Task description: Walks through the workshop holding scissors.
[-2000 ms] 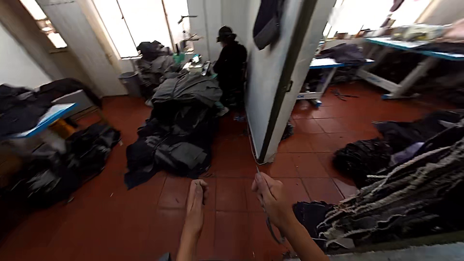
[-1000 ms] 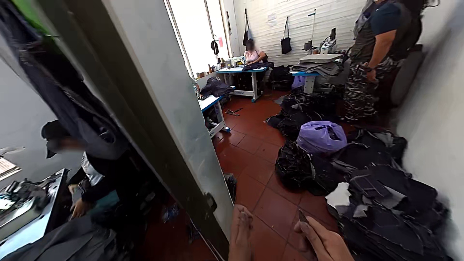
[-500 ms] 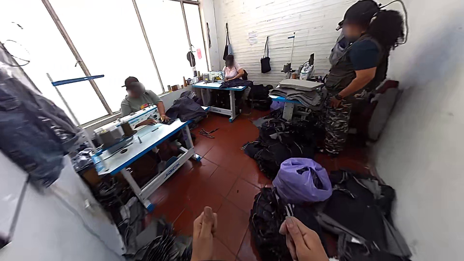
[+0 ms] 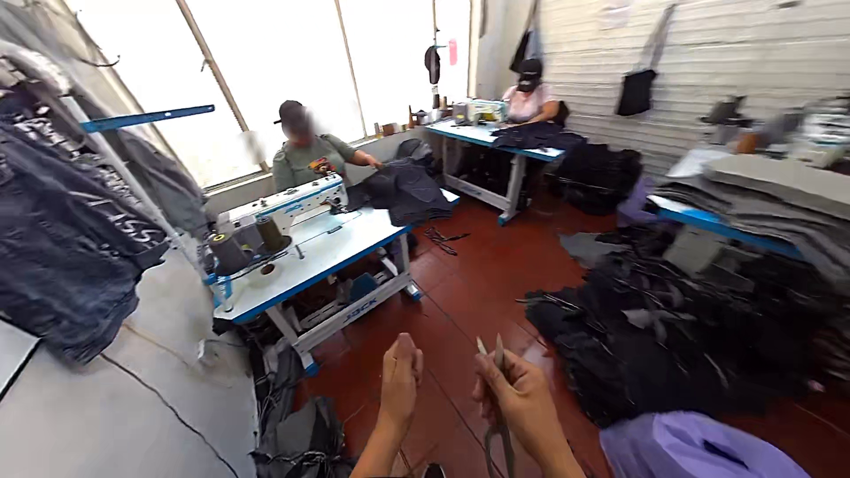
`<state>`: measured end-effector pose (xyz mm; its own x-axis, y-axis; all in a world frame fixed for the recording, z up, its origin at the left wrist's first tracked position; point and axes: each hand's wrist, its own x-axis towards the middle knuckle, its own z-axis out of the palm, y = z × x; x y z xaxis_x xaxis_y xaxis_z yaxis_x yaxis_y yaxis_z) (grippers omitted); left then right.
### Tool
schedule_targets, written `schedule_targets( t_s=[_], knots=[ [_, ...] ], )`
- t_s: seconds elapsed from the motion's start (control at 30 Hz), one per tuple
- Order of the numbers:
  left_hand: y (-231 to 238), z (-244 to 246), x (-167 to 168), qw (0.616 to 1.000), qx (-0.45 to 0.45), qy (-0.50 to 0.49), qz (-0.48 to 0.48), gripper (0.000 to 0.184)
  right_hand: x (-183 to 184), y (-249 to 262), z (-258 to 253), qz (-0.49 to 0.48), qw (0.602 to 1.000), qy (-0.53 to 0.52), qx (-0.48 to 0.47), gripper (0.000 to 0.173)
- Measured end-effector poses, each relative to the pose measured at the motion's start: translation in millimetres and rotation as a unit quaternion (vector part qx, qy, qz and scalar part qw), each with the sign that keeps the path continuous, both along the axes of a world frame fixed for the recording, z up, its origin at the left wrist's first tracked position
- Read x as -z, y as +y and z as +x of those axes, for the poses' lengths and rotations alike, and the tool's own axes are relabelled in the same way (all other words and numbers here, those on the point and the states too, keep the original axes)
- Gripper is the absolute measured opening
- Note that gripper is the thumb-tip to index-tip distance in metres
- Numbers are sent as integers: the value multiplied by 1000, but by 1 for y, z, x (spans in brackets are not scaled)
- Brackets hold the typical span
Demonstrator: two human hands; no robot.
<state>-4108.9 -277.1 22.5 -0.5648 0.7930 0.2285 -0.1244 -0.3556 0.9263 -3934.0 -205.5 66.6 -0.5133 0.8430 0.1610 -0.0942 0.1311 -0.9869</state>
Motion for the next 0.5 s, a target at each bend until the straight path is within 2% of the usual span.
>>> schedule_targets(
  t_s=[0.1,0.17,0.23,0.37,0.5],
  knots=[
    [45,-84,4,998,-48,24,-22,46,0,75,-102,47,994,-86,-43,42],
    [70,-137,3,996,-72,7,-44,39,-3,121,-157,46,987,-114,-103,42],
    [93,-187,2,993,-84,-1,-79,40,-5,165,-205,34,986,-92,-138,40],
    [145,-255,-5,974,-188,49,-118,39,-1,247,-288,12,979,-8,-203,49],
    [222,-303,1,978,-200,-12,-65,39,5,328,-357,63,963,-55,-257,42]
  ],
)
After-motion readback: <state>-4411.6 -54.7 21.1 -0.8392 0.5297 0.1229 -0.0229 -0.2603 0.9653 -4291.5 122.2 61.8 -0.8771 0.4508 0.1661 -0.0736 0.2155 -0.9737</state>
